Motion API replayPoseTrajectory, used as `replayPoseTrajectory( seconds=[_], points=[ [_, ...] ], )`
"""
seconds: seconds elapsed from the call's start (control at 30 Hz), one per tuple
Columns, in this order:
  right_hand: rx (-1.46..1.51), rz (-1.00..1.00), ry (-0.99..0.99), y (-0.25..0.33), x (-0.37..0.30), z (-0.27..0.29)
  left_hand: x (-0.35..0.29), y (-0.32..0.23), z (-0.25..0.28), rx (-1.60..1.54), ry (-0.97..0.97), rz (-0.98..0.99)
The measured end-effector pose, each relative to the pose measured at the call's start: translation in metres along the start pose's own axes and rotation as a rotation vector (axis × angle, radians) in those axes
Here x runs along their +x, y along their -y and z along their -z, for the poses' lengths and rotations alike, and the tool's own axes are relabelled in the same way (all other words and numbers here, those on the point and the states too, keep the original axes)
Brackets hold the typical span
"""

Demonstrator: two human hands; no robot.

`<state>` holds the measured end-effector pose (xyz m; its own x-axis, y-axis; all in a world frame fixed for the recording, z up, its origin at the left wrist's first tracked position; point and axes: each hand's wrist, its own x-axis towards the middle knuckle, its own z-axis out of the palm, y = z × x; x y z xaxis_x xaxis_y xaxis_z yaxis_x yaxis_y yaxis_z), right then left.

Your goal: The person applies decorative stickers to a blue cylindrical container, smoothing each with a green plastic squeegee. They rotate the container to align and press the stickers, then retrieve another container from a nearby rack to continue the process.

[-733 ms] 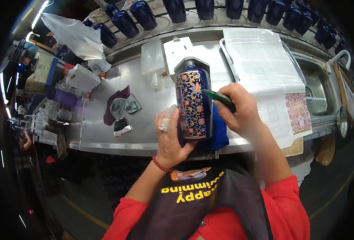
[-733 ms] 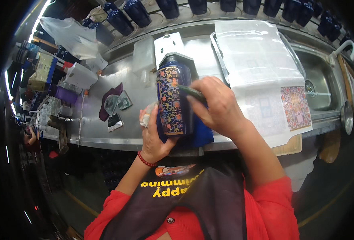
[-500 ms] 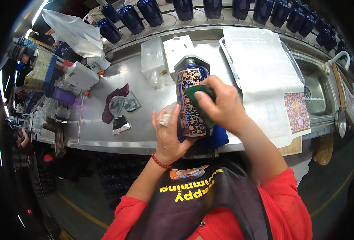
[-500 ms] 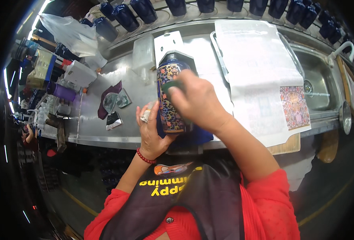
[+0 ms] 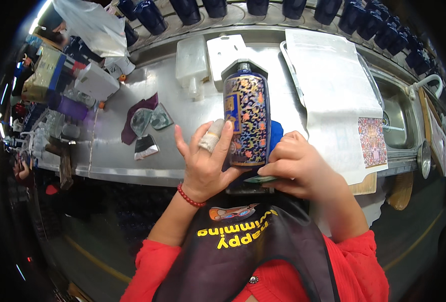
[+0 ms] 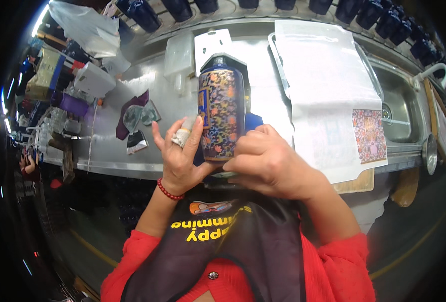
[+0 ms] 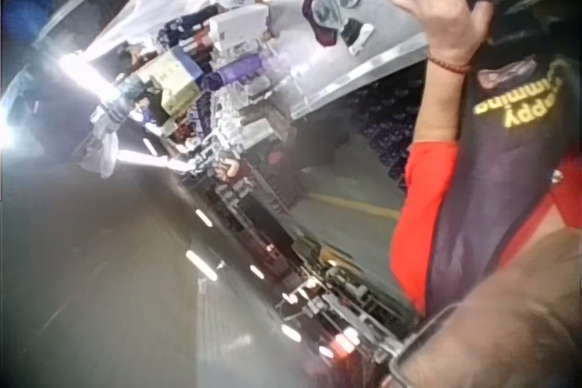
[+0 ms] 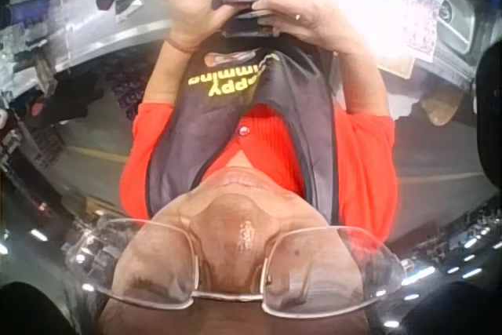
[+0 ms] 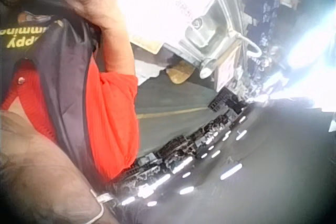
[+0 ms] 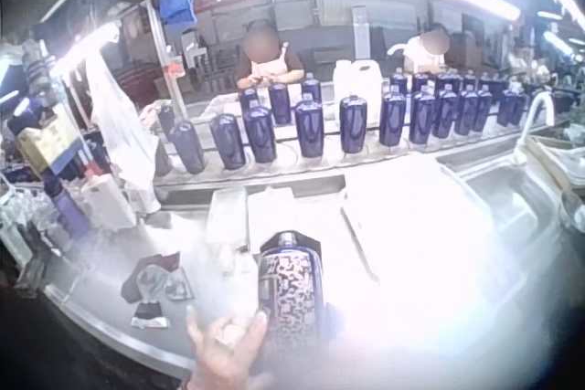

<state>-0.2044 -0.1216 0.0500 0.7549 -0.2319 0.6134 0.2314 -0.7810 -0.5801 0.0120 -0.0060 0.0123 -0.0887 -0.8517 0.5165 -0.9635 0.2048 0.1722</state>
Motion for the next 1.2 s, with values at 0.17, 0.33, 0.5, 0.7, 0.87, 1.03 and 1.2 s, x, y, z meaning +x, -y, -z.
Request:
replayPoseTrajectory(
  seconds=[0.17,0.33,0.5,0.7,0.87,1.03,1.2],
  points=[
    [-0.48,-0.098,-0.186,-0.009,-0.01,-0.005,0.003,-0.001,-0.003,-0.003,-0.028,-0.004],
    [-0.081,-0.234,-0.114,0.0,-0.012,-0.007,0.0,0.007,-0.016,-0.097,-0.011,0.1],
    [-0.244,0.062,-0.07,0.0,-0.014,-0.012,0.0,0.008,-0.001,0.124,0.074,0.042],
    [-0.198,-0.141,-0.222,-0.004,-0.039,-0.013,-0.001,0.008,-0.018,-0.06,-0.019,0.089],
    [-0.069,-0.228,-0.176,-0.006,-0.053,-0.019,0.0,0.014,-0.025,-0.162,0.145,0.196],
    [-0.109,-0.118,-0.076,-0.002,-0.052,-0.02,0.003,0.01,-0.001,0.059,0.173,0.096],
    [0.316,-0.83,-0.529,0.003,-0.049,-0.022,0.001,0.003,-0.007,-0.322,0.169,0.199]
  ],
)
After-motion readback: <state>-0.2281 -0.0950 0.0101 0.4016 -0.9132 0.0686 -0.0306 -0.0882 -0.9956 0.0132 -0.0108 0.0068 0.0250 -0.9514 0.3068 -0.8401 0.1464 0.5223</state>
